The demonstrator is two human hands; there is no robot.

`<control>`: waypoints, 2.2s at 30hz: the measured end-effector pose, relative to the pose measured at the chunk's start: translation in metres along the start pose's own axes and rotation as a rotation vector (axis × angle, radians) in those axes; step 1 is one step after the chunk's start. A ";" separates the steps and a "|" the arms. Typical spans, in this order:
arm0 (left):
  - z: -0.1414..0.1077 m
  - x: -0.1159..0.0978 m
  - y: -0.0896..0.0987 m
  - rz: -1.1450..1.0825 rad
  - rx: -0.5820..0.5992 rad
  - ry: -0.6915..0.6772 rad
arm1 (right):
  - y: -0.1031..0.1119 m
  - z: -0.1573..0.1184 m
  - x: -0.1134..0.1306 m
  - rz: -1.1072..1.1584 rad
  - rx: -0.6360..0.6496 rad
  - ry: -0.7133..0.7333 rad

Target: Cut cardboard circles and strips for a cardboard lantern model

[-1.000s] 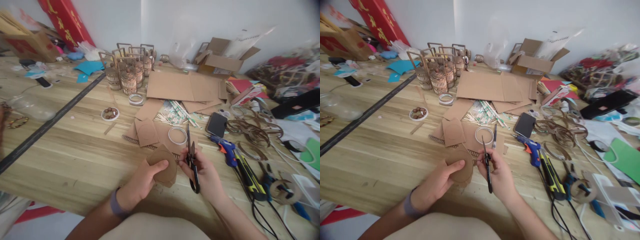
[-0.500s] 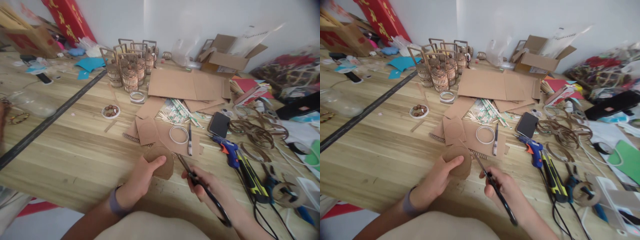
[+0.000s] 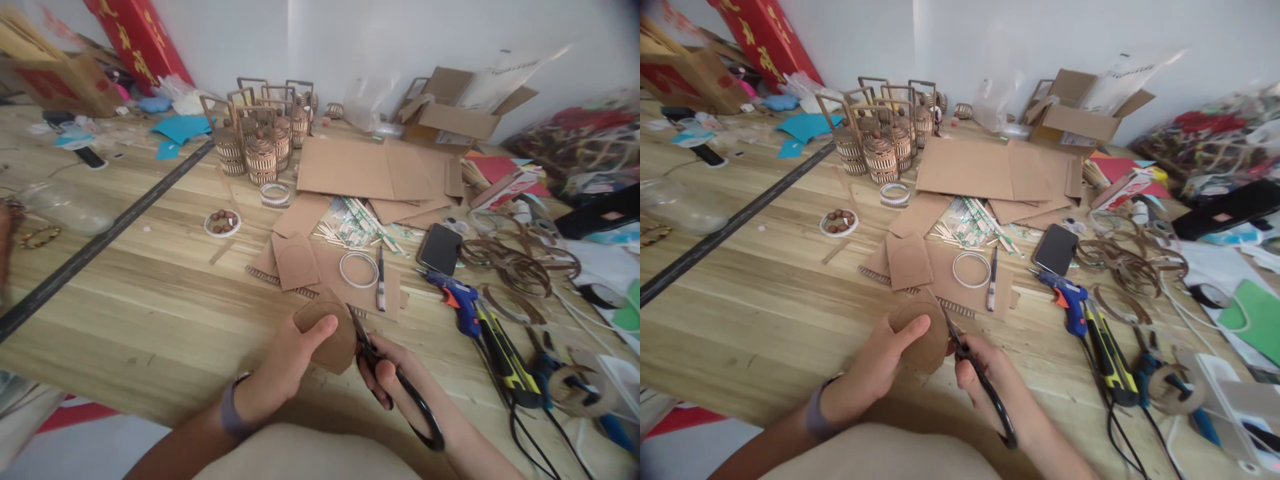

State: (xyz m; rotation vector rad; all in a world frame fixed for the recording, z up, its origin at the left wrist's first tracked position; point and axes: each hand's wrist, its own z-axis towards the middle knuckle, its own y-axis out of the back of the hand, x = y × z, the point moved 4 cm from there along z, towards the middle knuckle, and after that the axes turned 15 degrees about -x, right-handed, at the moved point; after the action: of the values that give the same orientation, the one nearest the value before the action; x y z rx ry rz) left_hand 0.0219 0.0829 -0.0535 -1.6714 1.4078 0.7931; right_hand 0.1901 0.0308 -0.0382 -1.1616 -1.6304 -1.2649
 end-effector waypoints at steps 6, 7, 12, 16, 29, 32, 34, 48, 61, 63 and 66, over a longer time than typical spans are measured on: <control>-0.001 0.001 0.001 0.050 0.001 -0.013 | -0.006 0.003 0.006 0.038 0.017 0.029; -0.002 0.000 0.001 0.056 -0.005 -0.005 | -0.006 0.003 0.008 0.028 0.011 0.037; -0.004 -0.003 -0.002 0.060 -0.005 0.001 | -0.007 0.004 0.012 -0.002 0.012 0.041; -0.004 -0.002 -0.003 0.049 0.015 0.016 | -0.008 0.004 0.010 0.042 0.025 0.022; -0.003 0.002 -0.002 0.011 0.063 -0.006 | -0.008 0.000 0.010 0.073 -0.011 0.046; -0.003 0.004 -0.002 0.004 0.063 0.012 | -0.007 0.000 0.009 0.066 -0.013 0.039; -0.003 0.004 -0.003 0.013 0.068 0.015 | -0.006 0.001 0.008 0.067 -0.010 0.031; -0.006 -0.006 -0.005 0.041 0.109 -0.036 | -0.002 -0.001 0.011 -0.002 -0.053 0.093; -0.007 -0.001 -0.003 0.040 0.087 0.024 | -0.001 -0.002 0.007 0.000 -0.045 0.043; -0.006 0.001 -0.003 0.028 0.090 0.027 | -0.002 -0.002 0.007 0.003 -0.055 0.045; -0.005 0.005 -0.003 -0.010 0.063 0.050 | -0.003 -0.002 0.003 -0.012 -0.065 0.035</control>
State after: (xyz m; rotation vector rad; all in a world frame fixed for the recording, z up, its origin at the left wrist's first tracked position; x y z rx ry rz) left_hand 0.0258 0.0761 -0.0543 -1.6592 1.4433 0.6986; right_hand 0.1864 0.0290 -0.0354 -1.1643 -1.5834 -1.3477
